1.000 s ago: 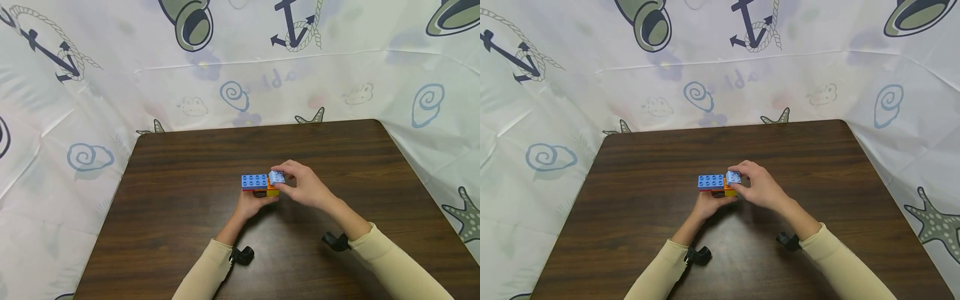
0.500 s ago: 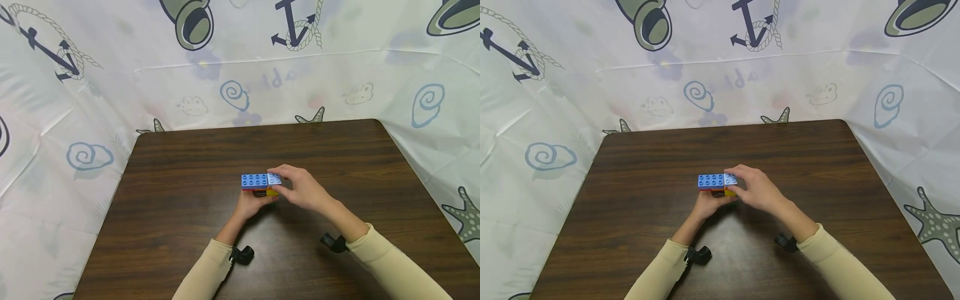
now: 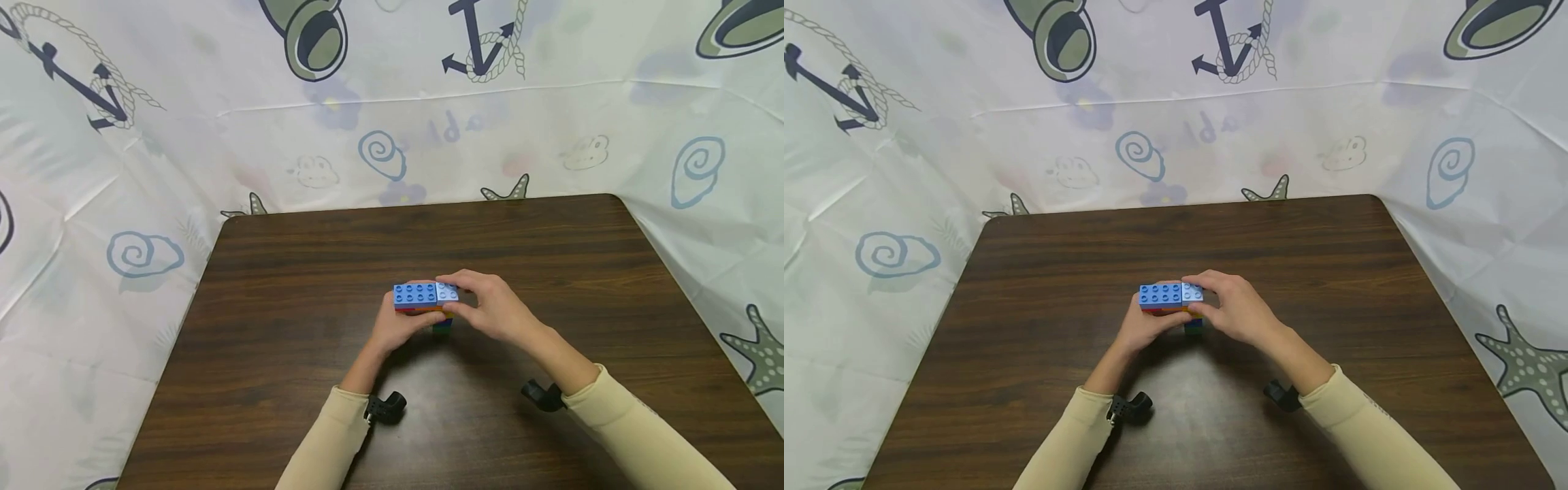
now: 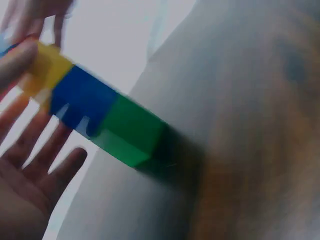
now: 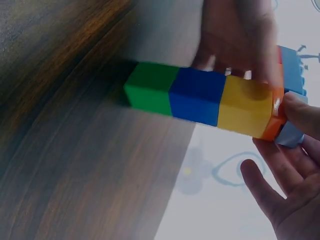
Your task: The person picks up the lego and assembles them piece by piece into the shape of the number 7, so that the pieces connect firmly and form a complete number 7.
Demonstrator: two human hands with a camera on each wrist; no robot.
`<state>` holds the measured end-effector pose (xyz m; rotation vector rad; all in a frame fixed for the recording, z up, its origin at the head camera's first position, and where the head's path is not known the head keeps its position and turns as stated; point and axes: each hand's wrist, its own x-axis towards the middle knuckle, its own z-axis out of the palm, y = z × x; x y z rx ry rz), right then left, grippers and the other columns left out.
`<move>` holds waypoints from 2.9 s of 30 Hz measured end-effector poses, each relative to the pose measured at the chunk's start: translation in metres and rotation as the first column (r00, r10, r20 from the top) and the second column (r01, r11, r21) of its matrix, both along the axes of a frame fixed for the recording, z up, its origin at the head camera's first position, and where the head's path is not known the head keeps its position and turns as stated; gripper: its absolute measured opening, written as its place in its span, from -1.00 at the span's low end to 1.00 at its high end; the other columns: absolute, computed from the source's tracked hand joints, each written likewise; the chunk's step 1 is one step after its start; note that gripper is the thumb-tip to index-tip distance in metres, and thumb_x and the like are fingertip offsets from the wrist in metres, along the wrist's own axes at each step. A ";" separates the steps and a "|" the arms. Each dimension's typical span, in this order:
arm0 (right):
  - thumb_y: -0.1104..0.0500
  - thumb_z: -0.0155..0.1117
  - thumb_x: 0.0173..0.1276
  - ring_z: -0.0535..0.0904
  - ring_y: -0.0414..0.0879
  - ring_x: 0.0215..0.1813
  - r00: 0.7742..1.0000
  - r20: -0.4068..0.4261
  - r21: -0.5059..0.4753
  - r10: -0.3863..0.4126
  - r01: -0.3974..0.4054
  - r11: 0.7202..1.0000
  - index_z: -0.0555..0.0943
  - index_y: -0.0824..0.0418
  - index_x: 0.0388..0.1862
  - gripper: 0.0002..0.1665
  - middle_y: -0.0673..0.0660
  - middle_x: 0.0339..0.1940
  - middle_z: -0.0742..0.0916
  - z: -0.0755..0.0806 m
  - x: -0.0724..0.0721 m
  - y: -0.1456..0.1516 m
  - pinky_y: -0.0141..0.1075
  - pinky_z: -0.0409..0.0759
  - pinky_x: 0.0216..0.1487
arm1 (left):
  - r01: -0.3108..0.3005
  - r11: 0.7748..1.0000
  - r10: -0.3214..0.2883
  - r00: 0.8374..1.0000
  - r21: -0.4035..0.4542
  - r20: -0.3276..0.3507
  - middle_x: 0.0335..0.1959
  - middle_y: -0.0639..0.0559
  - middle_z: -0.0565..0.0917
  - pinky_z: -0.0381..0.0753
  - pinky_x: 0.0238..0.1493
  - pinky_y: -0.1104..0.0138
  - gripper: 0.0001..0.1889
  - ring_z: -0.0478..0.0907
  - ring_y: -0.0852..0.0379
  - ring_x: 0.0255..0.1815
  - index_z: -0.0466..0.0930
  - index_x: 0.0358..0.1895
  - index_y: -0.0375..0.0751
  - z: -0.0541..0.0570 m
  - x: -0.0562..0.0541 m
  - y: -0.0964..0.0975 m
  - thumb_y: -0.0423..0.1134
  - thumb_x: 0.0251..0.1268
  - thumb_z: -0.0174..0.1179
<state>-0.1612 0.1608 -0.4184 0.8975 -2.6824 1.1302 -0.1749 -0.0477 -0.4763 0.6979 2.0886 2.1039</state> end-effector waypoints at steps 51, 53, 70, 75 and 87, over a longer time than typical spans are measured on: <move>0.14 0.48 0.22 0.62 -0.09 -0.15 0.995 0.030 0.176 -0.097 0.090 0.980 0.60 0.12 0.24 -0.42 0.03 0.01 0.73 0.010 0.002 -0.015 -0.16 0.61 -0.10 | -0.085 0.988 0.062 0.983 0.130 0.170 -0.67 -0.06 0.43 0.26 -0.73 0.37 -0.72 0.28 0.12 -0.75 0.50 -0.08 -0.31 0.000 -0.008 -0.015 -0.12 0.46 0.05; 0.13 0.48 0.23 0.63 -0.09 -0.16 0.995 0.022 0.191 -0.101 0.095 0.977 0.60 0.11 0.24 -0.43 0.03 0.01 0.73 0.011 0.002 -0.016 -0.14 0.61 -0.10 | -0.087 0.986 0.063 0.984 0.142 0.166 -0.67 -0.06 0.41 0.25 -0.73 0.38 -0.74 0.27 0.13 -0.75 0.48 -0.08 -0.34 0.000 -0.007 -0.015 -0.15 0.48 0.05; 0.12 0.43 0.28 0.63 -0.10 -0.16 0.998 -0.005 0.134 -0.066 0.066 0.989 0.55 0.11 0.29 -0.42 0.01 0.02 0.71 -0.001 0.002 -0.012 -0.18 0.63 -0.16 | -0.079 0.995 0.071 0.988 0.058 0.135 -0.49 -0.12 0.50 0.34 -0.65 0.32 -0.69 0.35 0.06 -0.62 0.51 0.03 -0.30 -0.002 -0.007 -0.026 -0.11 0.49 0.08; 0.15 0.42 0.29 0.63 -0.06 -0.06 0.997 0.056 0.095 -0.054 0.048 0.994 0.48 0.04 0.37 -0.35 0.02 0.08 0.67 -0.006 0.001 -0.011 -0.13 0.66 -0.04 | -0.128 0.992 0.129 0.990 -0.020 0.062 -0.32 -0.17 0.56 0.48 -0.57 0.28 -0.72 0.42 -0.12 -0.46 0.52 0.10 -0.26 -0.002 -0.007 -0.040 -0.26 0.40 0.20; 0.18 0.33 0.37 0.59 0.00 -0.05 0.996 0.085 0.025 -0.030 0.028 0.999 0.35 -0.01 0.47 -0.29 0.04 0.03 0.51 -0.014 -0.008 0.000 -0.23 0.65 -0.13 | -0.182 0.978 0.175 0.982 -0.105 -0.073 -0.18 -0.19 0.65 0.53 -0.47 0.34 -0.73 0.57 -0.09 -0.25 0.60 0.04 -0.34 0.029 0.001 -0.055 -0.38 0.29 0.29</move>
